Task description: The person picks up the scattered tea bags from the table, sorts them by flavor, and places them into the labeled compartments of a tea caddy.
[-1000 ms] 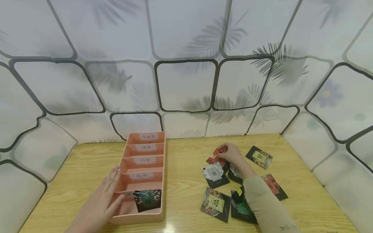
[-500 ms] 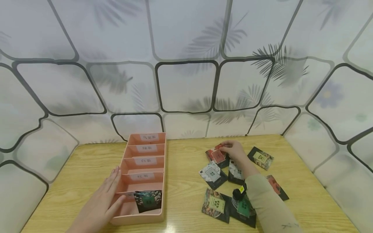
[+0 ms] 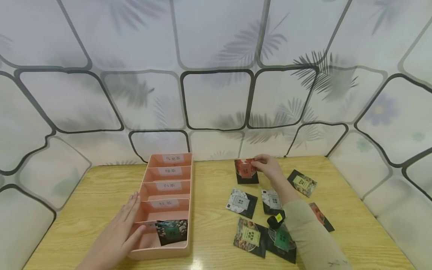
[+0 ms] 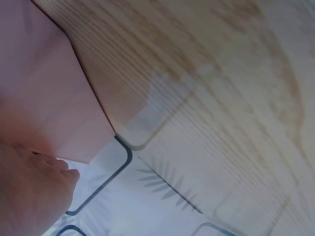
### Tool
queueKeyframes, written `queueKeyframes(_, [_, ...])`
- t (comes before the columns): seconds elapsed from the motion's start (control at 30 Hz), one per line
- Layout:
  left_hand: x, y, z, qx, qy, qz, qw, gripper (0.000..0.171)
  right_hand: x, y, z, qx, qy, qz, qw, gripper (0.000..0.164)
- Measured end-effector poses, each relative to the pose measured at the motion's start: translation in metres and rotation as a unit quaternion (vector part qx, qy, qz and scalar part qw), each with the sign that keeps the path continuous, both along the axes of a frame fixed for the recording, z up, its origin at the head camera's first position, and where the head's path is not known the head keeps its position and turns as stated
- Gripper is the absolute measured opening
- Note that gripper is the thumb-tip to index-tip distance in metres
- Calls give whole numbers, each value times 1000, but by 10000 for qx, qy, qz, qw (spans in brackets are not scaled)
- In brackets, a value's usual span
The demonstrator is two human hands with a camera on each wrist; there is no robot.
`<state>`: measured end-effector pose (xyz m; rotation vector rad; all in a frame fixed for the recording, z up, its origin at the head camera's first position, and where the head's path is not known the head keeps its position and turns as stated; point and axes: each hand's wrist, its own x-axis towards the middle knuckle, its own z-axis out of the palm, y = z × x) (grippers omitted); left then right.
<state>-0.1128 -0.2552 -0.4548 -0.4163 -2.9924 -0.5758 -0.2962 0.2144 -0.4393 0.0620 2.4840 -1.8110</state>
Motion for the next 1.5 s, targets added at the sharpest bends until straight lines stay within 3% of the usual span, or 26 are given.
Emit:
queueKeyframes(0.4, [-1,0,0,-122,182,-105,9997,81,24,-47,42,-399,543,674,9954,11])
queueKeyframes(0.77, [-1,-1,0,-172,131,-109,9997,83,53,-97,61,-885,811,1332,9838,9])
queueKeyframes(0.93, [-1,0,0,-137,-1,-35,9999,84,65,-120,59,-1185,806,1537,9777,10])
queueKeyframes(1.2, [-1,0,-1,-105,-207,81,9997,84,79,-157,45,-1293,469,1582,9778,10])
queueKeyframes(1.5, [-3,-2,-3,-218,252,-145,9993,81,85,-187,27,-1602,440,1795,9696,8])
